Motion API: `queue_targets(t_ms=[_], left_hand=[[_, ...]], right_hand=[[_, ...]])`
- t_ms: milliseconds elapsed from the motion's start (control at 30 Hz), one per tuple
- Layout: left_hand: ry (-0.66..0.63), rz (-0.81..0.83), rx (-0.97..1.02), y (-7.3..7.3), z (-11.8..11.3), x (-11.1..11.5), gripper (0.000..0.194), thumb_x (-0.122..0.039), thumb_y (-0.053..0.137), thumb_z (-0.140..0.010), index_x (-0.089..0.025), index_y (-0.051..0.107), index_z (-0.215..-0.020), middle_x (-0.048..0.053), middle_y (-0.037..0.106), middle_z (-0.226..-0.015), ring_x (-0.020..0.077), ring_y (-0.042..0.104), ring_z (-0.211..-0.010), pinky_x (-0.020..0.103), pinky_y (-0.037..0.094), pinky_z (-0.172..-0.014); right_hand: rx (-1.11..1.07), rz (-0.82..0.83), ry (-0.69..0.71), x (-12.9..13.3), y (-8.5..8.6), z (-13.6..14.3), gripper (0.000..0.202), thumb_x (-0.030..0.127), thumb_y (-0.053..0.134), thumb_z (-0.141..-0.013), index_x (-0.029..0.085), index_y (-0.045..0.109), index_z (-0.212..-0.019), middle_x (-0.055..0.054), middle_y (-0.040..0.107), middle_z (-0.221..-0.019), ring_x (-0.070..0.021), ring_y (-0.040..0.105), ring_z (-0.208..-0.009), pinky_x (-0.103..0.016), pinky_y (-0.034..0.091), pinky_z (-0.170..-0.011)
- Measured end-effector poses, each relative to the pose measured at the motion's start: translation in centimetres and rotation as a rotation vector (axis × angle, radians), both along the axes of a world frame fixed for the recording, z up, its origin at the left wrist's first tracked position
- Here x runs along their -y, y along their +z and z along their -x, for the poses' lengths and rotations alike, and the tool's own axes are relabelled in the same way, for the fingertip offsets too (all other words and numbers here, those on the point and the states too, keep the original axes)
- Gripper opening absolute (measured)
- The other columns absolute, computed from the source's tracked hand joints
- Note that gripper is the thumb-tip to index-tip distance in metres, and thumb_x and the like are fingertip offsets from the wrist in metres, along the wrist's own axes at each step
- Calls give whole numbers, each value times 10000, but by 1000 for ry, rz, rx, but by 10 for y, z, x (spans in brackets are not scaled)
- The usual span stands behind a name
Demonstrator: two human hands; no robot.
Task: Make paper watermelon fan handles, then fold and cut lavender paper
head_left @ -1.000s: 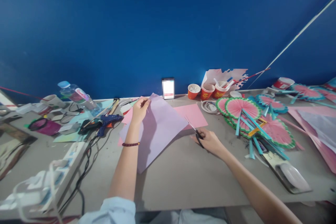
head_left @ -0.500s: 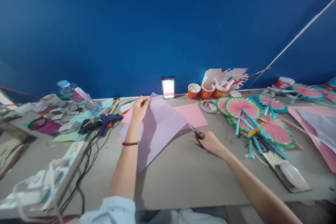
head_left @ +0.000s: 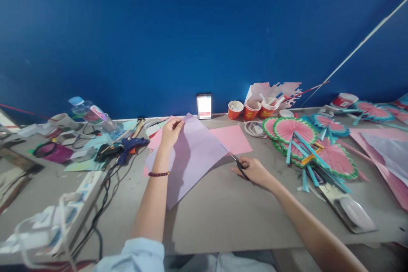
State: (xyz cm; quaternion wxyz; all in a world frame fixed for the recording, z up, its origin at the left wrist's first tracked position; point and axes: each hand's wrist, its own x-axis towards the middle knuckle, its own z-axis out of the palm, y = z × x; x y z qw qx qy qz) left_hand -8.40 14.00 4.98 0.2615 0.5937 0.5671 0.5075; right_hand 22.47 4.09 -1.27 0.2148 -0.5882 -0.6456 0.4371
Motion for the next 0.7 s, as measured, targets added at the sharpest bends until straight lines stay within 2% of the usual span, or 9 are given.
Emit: queue_targets(t_ms=[333, 700], left_hand=[[-26, -17, -6, -5, -1, -3, 200, -349, 576, -740, -162, 634, -781, 19, 598, -709, 135, 496, -624, 240, 388, -578], [-8, -14, 13, -2, 0, -1, 212, -378, 585, -738, -170, 624, -753, 1, 568, -656, 121, 464, -572, 234, 368, -541]], right_hand=[[41, -41, 6, 0, 2, 1, 364, 488, 634, -711, 208, 422, -616, 57, 457, -485, -82, 371, -399, -206, 245, -397], [35, -38, 0, 1, 0, 0, 337, 472, 635, -701, 213, 434, -624, 64, 445, -482, -84, 383, -365, -211, 251, -379]])
